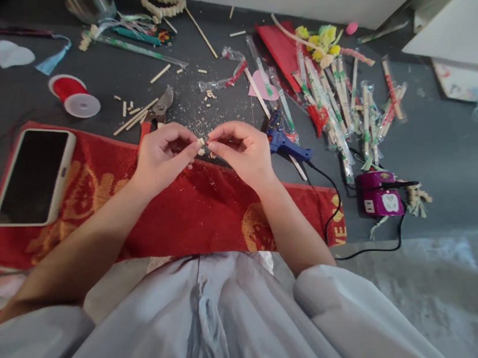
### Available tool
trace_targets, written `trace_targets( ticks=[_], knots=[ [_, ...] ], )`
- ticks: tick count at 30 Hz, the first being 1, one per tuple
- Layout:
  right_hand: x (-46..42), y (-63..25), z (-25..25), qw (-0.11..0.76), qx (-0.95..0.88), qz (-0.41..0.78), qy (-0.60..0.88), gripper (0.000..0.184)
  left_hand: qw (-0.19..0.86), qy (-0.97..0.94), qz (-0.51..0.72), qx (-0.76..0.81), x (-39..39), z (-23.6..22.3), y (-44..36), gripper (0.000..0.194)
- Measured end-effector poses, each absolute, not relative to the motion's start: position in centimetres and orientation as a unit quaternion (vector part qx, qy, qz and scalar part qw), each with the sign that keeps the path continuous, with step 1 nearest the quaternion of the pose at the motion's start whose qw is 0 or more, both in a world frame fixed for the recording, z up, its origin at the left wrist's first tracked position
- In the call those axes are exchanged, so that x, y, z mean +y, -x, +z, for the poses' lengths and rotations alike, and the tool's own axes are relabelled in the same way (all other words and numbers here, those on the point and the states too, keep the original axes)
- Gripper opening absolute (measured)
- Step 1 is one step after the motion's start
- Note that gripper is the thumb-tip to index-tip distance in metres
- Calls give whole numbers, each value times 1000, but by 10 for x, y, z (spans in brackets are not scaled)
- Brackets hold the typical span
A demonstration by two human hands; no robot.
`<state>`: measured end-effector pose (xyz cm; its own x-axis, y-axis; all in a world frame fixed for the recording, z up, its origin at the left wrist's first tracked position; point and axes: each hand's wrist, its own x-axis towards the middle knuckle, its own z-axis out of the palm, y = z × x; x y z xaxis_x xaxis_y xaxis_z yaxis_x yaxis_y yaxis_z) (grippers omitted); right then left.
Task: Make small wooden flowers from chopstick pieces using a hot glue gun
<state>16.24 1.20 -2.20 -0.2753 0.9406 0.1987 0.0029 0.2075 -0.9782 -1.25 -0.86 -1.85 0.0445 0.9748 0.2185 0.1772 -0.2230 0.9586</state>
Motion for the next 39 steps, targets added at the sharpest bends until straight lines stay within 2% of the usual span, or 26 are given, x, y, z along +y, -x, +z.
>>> trace_targets(
  ticks=[9,20,27,35,39],
  knots=[
    [20,-169,-25,473,-613,508,378,41,418,-567,486,518,-3,-24,13,15],
    [34,-177,-30,539,-535,502,414,19,438,-572,475,506,-5,-33,7,18],
    [36,-179,-28,521,-571,444,453,12,433,-591,453,508,-7,-36,7,19],
    [36,-178,-31,511,-588,440,447,21,439,-576,466,508,-9,-34,4,18],
    [33,-179,-31,484,-638,360,479,30,442,-574,466,508,-9,-34,4,17]
  ],
)
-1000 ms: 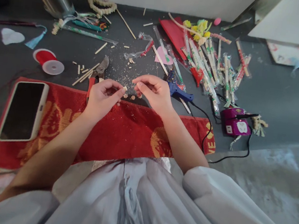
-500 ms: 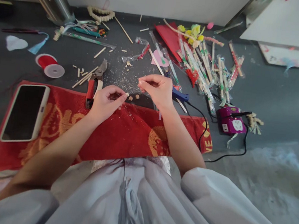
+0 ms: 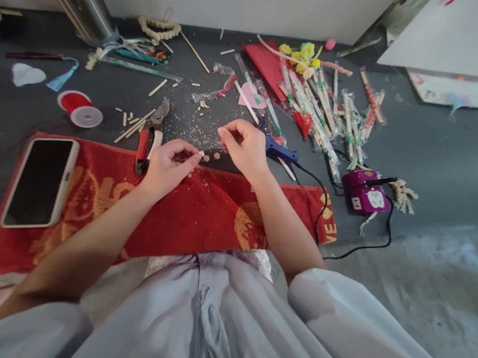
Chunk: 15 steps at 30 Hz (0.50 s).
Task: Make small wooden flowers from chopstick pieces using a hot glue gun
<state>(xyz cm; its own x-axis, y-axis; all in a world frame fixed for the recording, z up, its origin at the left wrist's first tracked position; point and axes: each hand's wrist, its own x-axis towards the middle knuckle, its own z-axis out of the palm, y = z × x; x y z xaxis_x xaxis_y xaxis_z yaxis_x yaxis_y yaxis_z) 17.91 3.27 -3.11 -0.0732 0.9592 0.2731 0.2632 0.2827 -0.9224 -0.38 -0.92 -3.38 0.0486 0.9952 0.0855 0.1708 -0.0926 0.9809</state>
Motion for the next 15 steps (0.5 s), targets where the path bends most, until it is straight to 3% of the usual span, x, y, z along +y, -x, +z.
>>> trace_targets(
  ticks=[3,7,11,15],
  knots=[
    [29,-179,-28,441,-674,304,509,39,441,-576,464,508,-9,-35,4,19],
    [27,-176,-26,439,-681,330,484,6,433,-586,465,502,-9,-36,5,19],
    [25,-173,-22,448,-672,374,455,21,376,-618,480,497,-10,-34,6,13],
    [21,-172,-18,460,-675,431,383,16,308,-655,484,491,-10,-33,8,9]
  ],
)
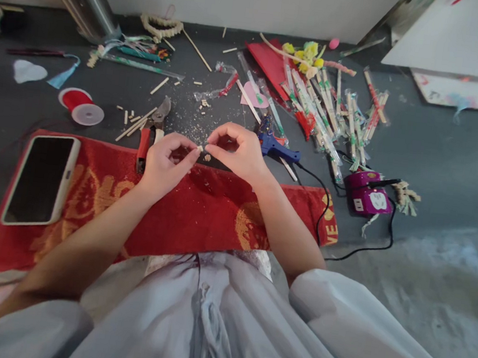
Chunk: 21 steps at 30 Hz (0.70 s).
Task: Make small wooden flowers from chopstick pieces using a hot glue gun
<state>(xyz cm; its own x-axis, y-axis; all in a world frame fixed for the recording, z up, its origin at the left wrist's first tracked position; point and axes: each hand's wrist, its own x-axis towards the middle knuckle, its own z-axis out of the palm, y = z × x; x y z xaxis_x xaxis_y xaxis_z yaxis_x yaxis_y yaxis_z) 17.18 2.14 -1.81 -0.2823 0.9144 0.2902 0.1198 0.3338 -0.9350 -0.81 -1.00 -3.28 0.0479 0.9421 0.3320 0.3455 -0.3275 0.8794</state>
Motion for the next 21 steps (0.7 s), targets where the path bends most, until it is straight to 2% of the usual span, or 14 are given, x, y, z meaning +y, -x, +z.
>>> trace_targets(
  ticks=[7,14,21],
  knots=[
    [20,-167,-25,443,-660,478,373,27,258,-683,480,487,-12,-31,8,6],
    [20,-166,-26,453,-651,489,363,22,151,-720,483,474,-13,-24,9,5],
    [20,-167,-25,452,-672,475,345,21,128,-733,476,470,-14,-24,10,4]
  ],
)
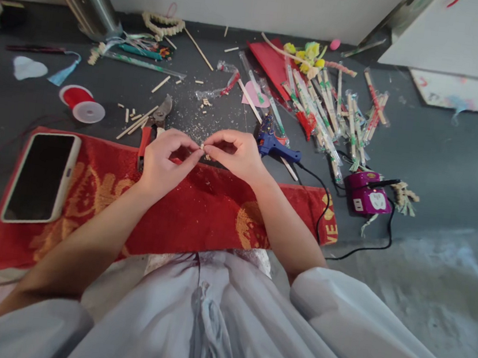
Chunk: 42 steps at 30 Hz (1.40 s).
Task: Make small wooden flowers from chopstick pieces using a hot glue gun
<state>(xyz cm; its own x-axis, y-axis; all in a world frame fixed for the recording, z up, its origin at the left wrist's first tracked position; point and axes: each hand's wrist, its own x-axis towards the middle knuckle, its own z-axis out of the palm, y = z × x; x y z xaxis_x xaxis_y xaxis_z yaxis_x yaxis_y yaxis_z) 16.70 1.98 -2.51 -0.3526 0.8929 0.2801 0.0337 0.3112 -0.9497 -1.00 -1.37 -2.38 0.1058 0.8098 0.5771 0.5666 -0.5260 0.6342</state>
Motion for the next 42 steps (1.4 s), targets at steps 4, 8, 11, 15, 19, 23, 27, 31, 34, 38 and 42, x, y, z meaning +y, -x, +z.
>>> trace_targets(
  ticks=[4,8,11,15,19,23,27,31,34,38,42],
  knots=[
    [19,-168,-24,446,-686,456,350,23,132,-726,473,482,-15,-23,11,3],
    [17,-168,-24,454,-705,416,353,21,116,-734,457,489,-14,-23,12,3],
    [16,-168,-25,460,-736,352,351,18,110,-735,448,496,-14,-24,11,3],
    [16,-168,-26,461,-782,263,328,20,115,-732,453,495,-14,-26,10,3],
    [17,-168,-29,447,-805,216,323,20,136,-722,453,505,-15,-27,8,3],
    [16,-168,-29,434,-808,227,327,19,129,-714,464,509,-14,-26,8,6],
    [15,-167,-28,438,-790,259,342,17,142,-706,447,531,-14,-25,9,5],
    [17,-168,-27,460,-760,277,367,19,152,-699,445,539,-14,-23,8,5],
    [18,-169,-28,473,-743,295,370,19,162,-693,451,539,-15,-22,8,5],
    [18,-169,-30,473,-748,317,342,18,222,-666,461,542,-13,-24,8,4],
    [18,-168,-33,464,-768,313,310,17,304,-619,471,549,-11,-27,7,3]
  ],
)
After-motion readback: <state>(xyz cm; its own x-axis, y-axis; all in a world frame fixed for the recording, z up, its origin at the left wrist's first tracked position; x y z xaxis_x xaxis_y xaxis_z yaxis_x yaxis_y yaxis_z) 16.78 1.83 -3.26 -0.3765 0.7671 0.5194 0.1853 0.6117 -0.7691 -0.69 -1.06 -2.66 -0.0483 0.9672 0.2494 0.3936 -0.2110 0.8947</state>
